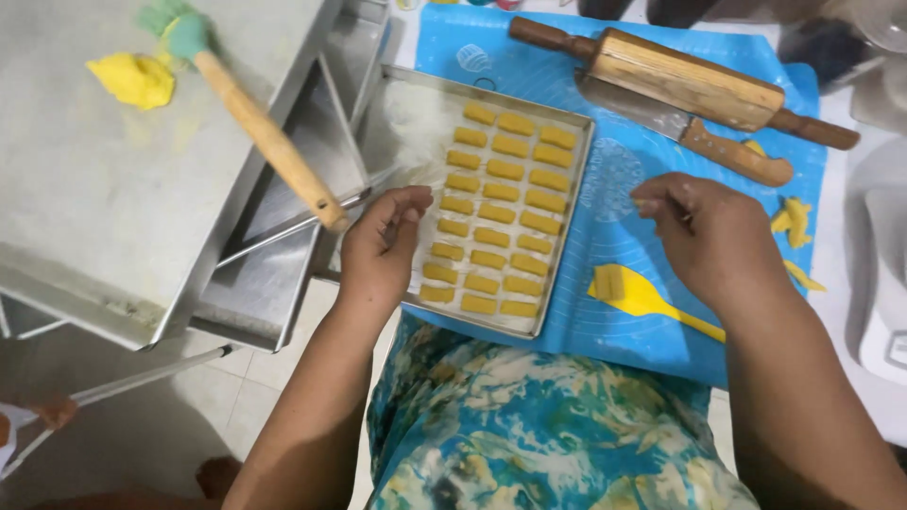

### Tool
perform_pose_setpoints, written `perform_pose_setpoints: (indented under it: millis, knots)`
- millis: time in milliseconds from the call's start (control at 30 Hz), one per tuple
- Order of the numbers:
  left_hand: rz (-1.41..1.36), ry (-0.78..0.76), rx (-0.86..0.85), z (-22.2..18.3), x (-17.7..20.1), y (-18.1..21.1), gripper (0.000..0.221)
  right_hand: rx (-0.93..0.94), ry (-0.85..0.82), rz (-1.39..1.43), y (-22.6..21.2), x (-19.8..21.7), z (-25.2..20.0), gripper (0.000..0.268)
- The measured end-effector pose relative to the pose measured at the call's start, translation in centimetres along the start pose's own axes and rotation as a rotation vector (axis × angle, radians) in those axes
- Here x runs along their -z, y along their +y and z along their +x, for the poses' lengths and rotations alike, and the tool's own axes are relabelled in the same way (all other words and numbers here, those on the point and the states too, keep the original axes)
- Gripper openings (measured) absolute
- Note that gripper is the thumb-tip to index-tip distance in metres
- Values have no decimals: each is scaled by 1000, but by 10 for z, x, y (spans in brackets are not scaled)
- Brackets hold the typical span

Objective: Cutting dough into small rectangles and arranging them on a baking tray

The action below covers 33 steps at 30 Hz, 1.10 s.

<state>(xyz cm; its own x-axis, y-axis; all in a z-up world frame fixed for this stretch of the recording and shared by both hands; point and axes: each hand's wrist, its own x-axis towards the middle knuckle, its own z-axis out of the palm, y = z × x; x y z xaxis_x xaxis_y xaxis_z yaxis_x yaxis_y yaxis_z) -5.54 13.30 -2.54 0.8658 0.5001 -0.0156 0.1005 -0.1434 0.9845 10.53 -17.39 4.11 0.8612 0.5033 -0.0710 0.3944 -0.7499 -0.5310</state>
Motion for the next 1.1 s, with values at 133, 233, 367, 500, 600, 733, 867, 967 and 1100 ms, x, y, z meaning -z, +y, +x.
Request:
perform_pose_setpoints:
  millis: [133,233,367,500,600,733,867,967,1100]
  knots:
    - [126,-33,-28,3,-15,20,28,-5,-96,-26,32,-12,-25,27]
    - [63,-64,-39,2,-31,27,27,83,-273,-9,33,-20,-40,38]
    - [56,-99,-46,0,-50,40,27,1,-327,-122,14,-26,-49,61]
    - [101,-190,-14,-5,-64,54,25,5,-355,-178,16,-29,-49,50]
    - [96,-254,-6,-12,-75,68,26,13,-346,-141,23,-25,-52,49]
    - [86,-305,-32,-16,-90,78,24,26,-336,-91,32,-26,-50,46]
    - [30,-378,-11,-18,-110,71,27,12,-285,118,39,-23,-45,47]
    - [5,-445,77,-19,-128,61,30,6,-234,347,56,-25,-43,48]
    - [-62,-555,269,-20,-152,43,40,-17,-230,609,72,-33,-47,51]
